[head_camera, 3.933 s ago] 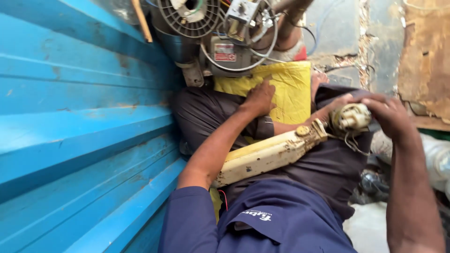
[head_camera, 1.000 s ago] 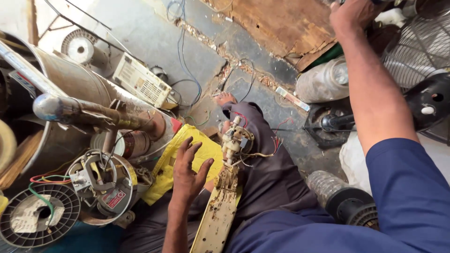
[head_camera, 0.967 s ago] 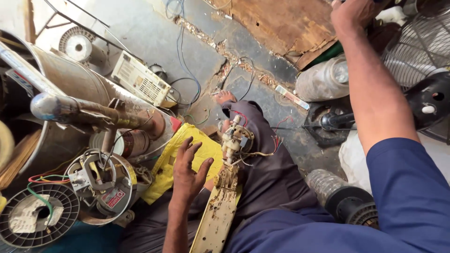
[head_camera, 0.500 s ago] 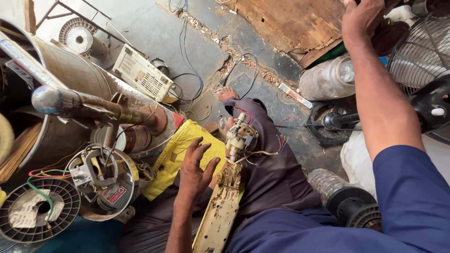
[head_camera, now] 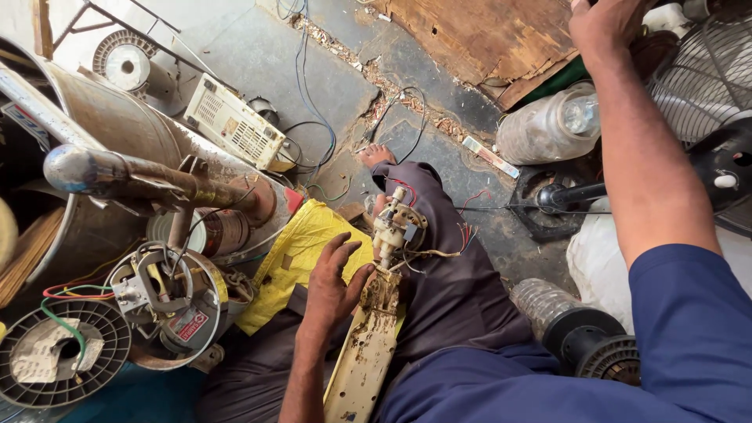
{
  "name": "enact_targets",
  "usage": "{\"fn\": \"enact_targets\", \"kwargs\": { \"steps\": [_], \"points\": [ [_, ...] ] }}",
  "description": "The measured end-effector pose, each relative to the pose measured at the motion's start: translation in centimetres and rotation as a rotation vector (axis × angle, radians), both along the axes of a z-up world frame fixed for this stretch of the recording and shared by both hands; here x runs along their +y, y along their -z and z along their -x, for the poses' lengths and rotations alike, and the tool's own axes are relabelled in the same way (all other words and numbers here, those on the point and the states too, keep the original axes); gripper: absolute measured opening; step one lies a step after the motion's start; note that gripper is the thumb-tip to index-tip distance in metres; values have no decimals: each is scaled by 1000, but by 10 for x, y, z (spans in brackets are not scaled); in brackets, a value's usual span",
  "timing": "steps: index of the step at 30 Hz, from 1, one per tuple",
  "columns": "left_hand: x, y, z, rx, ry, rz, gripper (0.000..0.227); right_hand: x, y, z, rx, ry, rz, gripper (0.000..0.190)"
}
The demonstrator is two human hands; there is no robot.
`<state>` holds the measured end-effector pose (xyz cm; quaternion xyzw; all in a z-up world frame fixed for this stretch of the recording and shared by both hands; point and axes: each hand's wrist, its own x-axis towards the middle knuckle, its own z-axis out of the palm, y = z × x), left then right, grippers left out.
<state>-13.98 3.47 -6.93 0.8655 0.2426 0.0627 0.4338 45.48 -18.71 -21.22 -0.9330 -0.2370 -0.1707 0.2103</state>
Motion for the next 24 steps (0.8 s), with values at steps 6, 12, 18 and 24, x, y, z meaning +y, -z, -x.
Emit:
{"fn": "enact_targets", "kwargs": {
  "steps": [6,12,18,24],
  "points": [
    [2,-4,6,4,-22,-1,46,3,-9,0,241,111,38,62],
    [3,4,7,33,-13,-2,46,-6,-3,-8,205,64,5,65],
    [1,5,7,37,-7,11,46,-9,28,-9,126,42,-91,54],
    [3,12,7,17,3,-1,46,-16,21,0,-29,-61,-22,45]
  ]
}}
